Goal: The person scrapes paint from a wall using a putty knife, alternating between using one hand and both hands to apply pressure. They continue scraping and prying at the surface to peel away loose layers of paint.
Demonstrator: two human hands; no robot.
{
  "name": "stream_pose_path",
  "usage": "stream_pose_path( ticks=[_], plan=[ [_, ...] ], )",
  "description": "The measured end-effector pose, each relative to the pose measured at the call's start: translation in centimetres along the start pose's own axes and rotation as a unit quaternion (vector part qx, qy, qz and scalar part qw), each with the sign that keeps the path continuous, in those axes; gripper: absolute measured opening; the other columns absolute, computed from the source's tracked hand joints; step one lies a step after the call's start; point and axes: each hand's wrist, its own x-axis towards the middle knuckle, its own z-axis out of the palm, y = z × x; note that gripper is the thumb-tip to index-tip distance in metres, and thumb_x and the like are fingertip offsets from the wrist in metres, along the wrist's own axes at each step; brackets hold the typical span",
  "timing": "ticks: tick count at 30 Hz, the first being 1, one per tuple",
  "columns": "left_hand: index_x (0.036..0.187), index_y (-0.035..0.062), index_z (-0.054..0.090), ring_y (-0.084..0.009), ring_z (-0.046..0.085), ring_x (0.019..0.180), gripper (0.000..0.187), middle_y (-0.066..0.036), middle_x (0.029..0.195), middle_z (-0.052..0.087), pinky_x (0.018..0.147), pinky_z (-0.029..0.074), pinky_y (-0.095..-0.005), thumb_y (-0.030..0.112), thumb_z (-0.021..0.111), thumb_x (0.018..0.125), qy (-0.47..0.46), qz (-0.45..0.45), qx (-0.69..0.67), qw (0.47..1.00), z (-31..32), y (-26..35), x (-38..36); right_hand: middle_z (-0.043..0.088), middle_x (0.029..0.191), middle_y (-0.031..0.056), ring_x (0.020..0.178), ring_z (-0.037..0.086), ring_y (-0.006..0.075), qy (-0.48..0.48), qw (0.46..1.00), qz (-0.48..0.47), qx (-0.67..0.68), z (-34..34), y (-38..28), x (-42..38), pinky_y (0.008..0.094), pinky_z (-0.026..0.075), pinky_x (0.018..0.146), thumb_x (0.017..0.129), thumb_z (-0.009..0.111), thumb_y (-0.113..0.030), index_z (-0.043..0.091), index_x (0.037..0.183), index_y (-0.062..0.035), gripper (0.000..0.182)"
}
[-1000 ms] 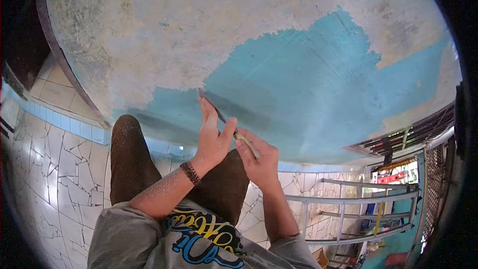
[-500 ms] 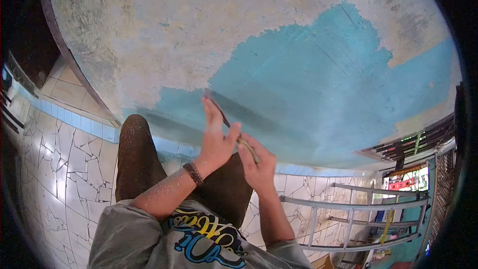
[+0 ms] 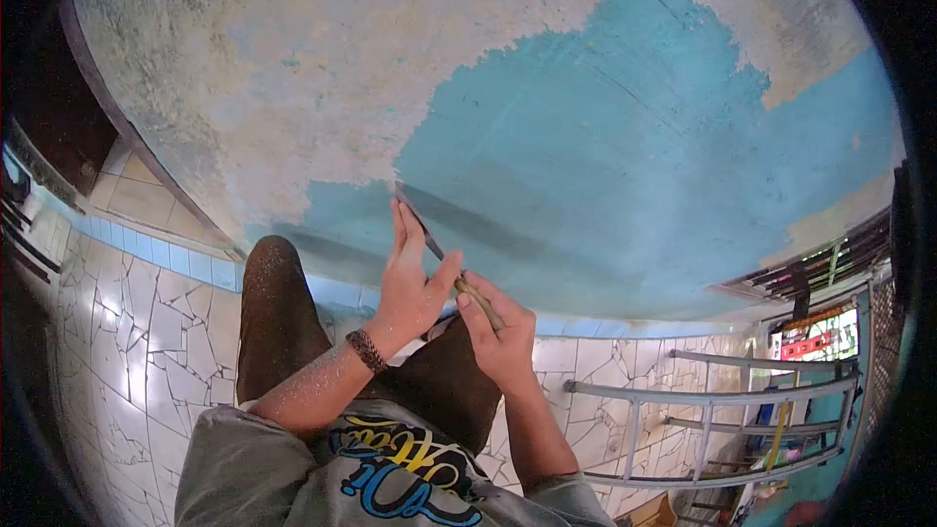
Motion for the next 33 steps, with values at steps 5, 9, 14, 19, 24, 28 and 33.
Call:
stream_pose_path(
  ticks=[5,9,14,19,24,28,33],
  plan=[
    [0.145,-0.019,0.011,-0.05,0.015,0.145,0.086,-0.044,0.151,0.01,0.115,0.026,-0.0412,0.025,0.062,0.092,0.031,0.004,0.02,0.999,0.4,-0.9,-0.2,0.074,0.102,0.0137,0.092,0.067,0.013,0.003,1.0,0.013,0.019,0.1,0.2,-0.6,0.0276,0.052,0.084,0.091,0.067,-0.008,0.066,0.116,0.0057,0.028],
    [0.146,-0.0188,0.008,-0.0408,0.015,0.148,0.085,-0.038,0.155,0.012,0.118,0.019,-0.0373,0.021,0.061,0.093,0.013,-0.03,0.015,0.999,-0.3,0.3,0.0,0.074,0.103,0.0138,0.092,0.067,0.013,-0.008,1.0,0.005,0.0,0.3,-0.6,0.7,0.0274,0.052,0.084,0.091,0.067,-0.007,0.066,0.116,0.0057,0.028],
    [0.145,-0.0193,0.009,-0.0411,0.016,0.147,0.085,-0.039,0.153,0.015,0.118,0.018,-0.0371,0.021,0.061,0.092,0.005,-0.03,0.012,0.999,-0.9,-0.6,-0.1,0.073,0.103,0.0173,0.092,0.072,0.0221,-0.009,1.0,-0.005,0.0,0.9,0.1,0.1,0.0308,0.054,0.08,0.09,0.067,-0.012,0.067,0.115,0.0009,0.028],
    [0.145,-0.0193,0.009,-0.0426,0.017,0.147,0.086,-0.04,0.153,0.015,0.117,0.021,-0.0379,0.023,0.061,0.092,0.034,-0.04,0.02,0.998,-0.6,-0.5,0.2,0.073,0.103,0.0169,0.091,0.072,0.0201,0.006,1.0,-0.006,-0.002,1.3,-0.4,0.8,0.0295,0.054,0.082,0.091,0.068,-0.012,0.067,0.115,0.0016,0.028],
    [0.146,-0.0189,0.008,-0.0475,0.016,0.145,0.088,-0.043,0.152,0.011,0.116,0.024,-0.04,0.026,0.062,0.092,-0.009,-0.023,0.018,1.0,-1.1,-0.1,0.0,0.073,0.103,0.0162,0.09,0.07,0.0166,-0.002,0.998,0.041,0.039,0.5,-0.9,-0.1,0.0279,0.053,0.083,0.091,0.068,-0.012,0.066,0.116,0.0026,0.03],
    [0.145,-0.0193,0.007,-0.0526,0.017,0.143,0.088,-0.046,0.149,0.007,0.114,0.028,-0.0412,0.024,0.061,0.091,0.001,-0.027,0.028,0.999,-0.3,0.0,0.1,0.073,0.104,0.0158,0.09,0.069,0.0138,0.014,0.997,0.058,0.054,0.7,0.2,0.0,0.0277,0.053,0.082,0.091,0.067,-0.011,0.066,0.116,0.0029,0.029],
    [0.144,-0.0197,0.007,-0.0547,0.018,0.141,0.086,-0.048,0.148,0.007,0.113,0.028,-0.0417,0.02,0.061,0.09,0.0,-0.021,0.042,0.999,-0.5,0.1,0.1,0.074,0.101,0.016,0.088,0.069,0.0141,0.013,0.998,0.051,0.044,0.9,-0.2,0.3,0.027,0.053,0.08,0.091,0.068,-0.012,0.067,0.115,0.003,0.028]
  ],
)
